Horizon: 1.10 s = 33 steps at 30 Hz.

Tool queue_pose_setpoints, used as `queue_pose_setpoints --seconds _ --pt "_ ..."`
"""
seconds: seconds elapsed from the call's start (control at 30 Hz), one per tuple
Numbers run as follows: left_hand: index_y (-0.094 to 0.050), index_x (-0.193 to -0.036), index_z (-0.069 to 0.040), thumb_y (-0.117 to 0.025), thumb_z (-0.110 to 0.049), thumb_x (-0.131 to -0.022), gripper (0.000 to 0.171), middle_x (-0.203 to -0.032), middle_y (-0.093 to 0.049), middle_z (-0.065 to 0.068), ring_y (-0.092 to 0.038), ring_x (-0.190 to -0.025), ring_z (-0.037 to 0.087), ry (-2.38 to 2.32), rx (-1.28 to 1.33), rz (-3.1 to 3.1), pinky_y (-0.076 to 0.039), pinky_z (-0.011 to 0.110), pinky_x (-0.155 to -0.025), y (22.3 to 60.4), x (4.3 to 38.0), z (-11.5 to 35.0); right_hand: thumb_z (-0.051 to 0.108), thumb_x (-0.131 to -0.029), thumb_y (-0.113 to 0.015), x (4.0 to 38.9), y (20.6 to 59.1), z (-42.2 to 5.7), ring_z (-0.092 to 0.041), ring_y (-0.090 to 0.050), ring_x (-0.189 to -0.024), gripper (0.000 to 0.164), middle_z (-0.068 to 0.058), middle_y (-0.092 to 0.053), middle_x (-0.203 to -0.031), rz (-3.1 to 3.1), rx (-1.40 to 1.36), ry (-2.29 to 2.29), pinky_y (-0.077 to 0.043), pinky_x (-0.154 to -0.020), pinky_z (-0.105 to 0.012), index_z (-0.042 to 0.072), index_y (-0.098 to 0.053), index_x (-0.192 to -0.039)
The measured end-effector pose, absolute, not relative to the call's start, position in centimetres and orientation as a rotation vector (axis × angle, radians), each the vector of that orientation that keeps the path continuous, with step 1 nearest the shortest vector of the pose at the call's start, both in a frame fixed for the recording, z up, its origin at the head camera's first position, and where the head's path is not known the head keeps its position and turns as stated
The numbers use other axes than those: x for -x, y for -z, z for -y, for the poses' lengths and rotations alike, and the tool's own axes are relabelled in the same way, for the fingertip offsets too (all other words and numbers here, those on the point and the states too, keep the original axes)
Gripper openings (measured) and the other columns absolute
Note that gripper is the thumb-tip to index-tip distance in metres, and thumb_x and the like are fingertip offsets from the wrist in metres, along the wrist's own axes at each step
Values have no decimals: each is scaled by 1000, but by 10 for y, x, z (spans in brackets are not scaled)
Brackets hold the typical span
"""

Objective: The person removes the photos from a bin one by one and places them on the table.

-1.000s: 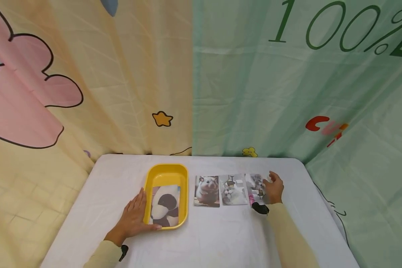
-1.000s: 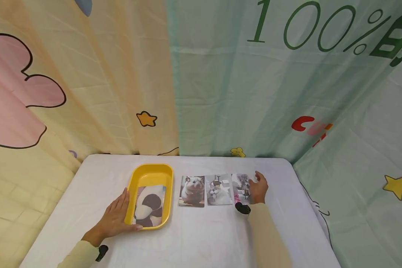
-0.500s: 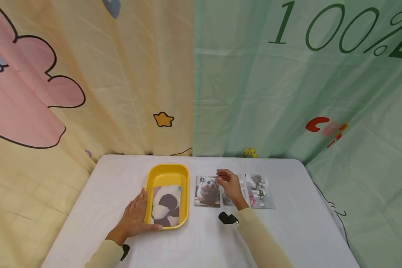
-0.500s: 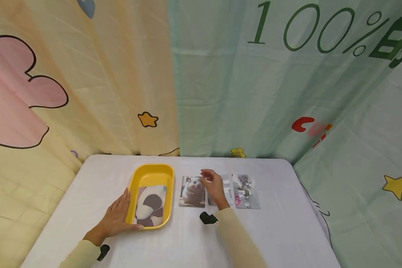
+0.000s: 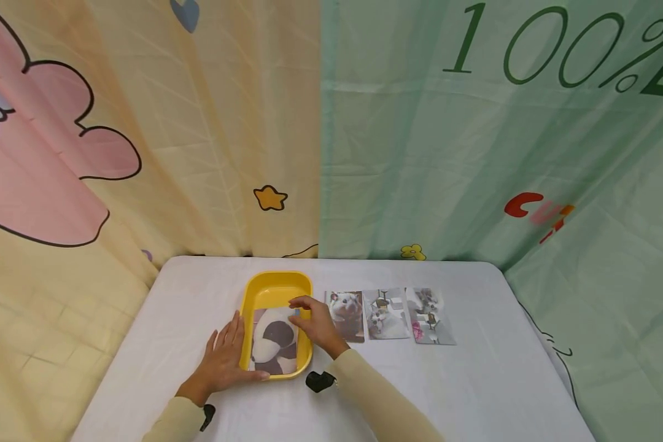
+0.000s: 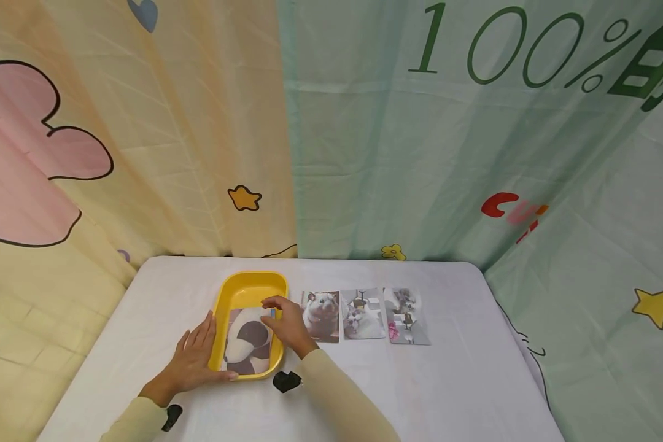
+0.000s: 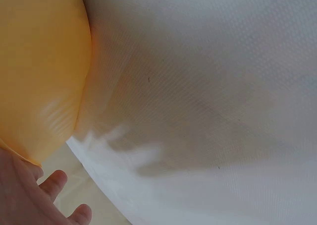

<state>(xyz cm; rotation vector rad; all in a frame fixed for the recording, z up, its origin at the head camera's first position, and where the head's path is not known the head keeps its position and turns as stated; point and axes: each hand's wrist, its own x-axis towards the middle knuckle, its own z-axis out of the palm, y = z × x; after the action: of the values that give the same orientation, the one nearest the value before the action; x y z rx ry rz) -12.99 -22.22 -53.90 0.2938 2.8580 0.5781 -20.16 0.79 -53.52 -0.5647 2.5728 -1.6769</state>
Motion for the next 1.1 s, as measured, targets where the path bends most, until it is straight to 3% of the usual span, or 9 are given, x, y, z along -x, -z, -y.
queue_pose_setpoints --seconds 0.4,0.67,0.87,1.1 --pt "-8 -149 11 -69 -76 -63 137 -157 -1 28 -14 -140 45 -553 -292 -2872 -2 66 -110 538 129 223 0 -85 -70 206 535 34 -33 -59 -105 38 -15 -67 -103 -2554 455 1703 -48 -96 -46 -3 -60 -121" --pt "-8 -150 10 -67 -79 -62 138 -158 -2 27 -15 -140 44 -597 -333 -2900 -5 66 -109 544 130 224 2 -82 -73 212 546 48 -27 -62 -96 43 -9 -67 -102 -2645 314 1635 -54 -81 -30 -1 -60 -123" --pt "-8 -149 11 -67 -80 -60 140 -157 -2 28 -16 -140 44 -611 -340 -2901 -7 66 -109 543 129 224 10 -80 -77 214 556 56 -23 -60 -104 40 -1 -69 -105 -2776 171 1464 -39 -101 -40 6 -65 -118" --pt "-9 -149 11 -66 -80 -60 140 -157 -3 28 -17 -140 44 -595 -329 -2892 -8 66 -109 541 130 224 16 -79 -79 215 562 57 -22 -60 -105 39 0 -70 -107 -2779 134 1344 -38 -99 -40 9 -67 -116"
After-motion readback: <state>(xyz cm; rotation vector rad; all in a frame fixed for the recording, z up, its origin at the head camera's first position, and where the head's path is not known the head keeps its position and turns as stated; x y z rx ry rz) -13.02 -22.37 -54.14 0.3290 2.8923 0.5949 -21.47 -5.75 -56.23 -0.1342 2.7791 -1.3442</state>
